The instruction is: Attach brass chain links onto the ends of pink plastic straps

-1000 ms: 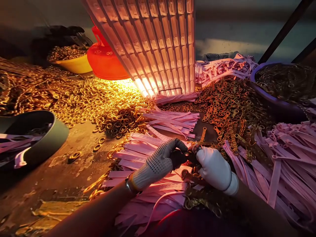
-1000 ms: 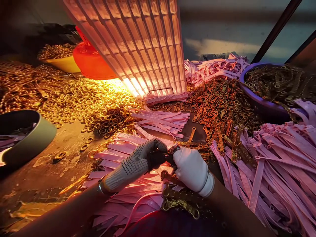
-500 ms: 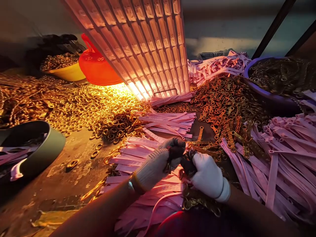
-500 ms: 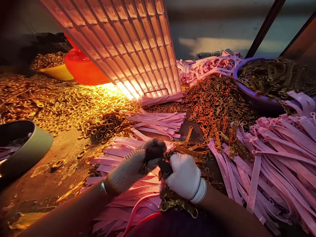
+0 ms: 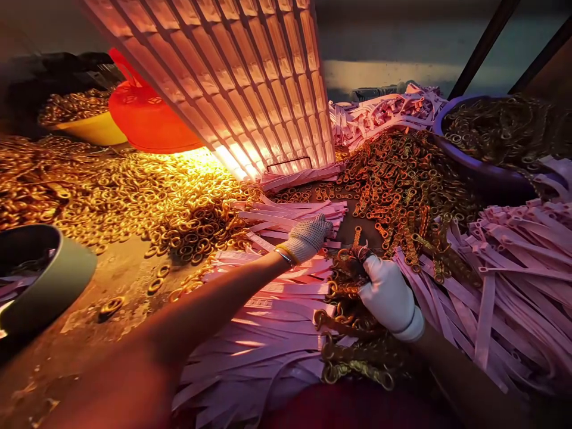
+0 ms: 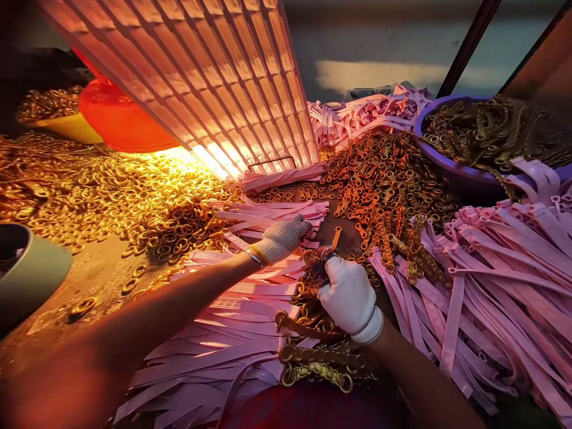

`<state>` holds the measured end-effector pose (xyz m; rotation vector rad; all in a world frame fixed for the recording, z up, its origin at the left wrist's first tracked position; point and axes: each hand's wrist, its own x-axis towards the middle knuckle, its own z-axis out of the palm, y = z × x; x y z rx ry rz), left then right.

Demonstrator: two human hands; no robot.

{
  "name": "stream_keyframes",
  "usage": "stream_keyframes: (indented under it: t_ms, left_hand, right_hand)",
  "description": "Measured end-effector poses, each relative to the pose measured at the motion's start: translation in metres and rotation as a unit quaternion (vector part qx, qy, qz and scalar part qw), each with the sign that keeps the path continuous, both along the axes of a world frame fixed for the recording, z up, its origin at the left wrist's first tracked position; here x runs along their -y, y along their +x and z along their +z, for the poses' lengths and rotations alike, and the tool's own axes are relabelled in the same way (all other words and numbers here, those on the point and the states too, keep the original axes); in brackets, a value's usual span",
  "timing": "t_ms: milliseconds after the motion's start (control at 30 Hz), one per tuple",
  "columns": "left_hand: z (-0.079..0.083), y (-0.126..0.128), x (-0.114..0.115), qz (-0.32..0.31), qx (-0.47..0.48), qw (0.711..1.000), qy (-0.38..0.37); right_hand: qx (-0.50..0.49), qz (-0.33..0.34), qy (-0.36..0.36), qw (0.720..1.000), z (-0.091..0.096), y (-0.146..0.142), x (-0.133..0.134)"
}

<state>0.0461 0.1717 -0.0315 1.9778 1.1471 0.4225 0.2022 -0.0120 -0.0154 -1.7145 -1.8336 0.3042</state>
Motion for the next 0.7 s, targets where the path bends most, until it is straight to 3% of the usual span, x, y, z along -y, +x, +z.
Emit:
stream_keyframes:
  t_ms: [100,200,267,433,567,633,700]
  left_hand:
    - [0.017,-0.017,0.019,0.006,-0.011,1.000,-0.006]
    - [0.038,-0.038,0.049,0.024,0.048,0.990,-0.129]
    - [0.050,-0.050,0.072,0.046,0.131,0.966,-0.216]
    - [0.060,-0.064,0.110,0.047,0.206,0.940,-0.267]
    - [0.061,-0.064,0.115,0.039,0.109,0.971,-0.209]
    - [0.059,-0.063,0.114,0.012,0.047,0.994,-0.099]
    - [0.053,-0.063,0.112,-0.023,0.024,0.999,0.007]
  right_hand:
    - [0.030,0.005,0.003,1.000,0.004,0.001,-0.008]
    - [0.059,0.051,-0.008,0.997,0.011,-0.009,-0.015]
    - [0.090,0.071,-0.030,0.993,0.017,-0.020,-0.019]
    - [0.192,0.078,-0.044,0.977,0.027,-0.042,-0.018]
    - [0.254,0.103,-0.037,0.961,0.026,-0.047,-0.015]
    - [0.266,0.091,-0.035,0.959,0.022,-0.048,-0.015]
    - [0.270,0.076,-0.037,0.959,0.018,-0.048,-0.016]
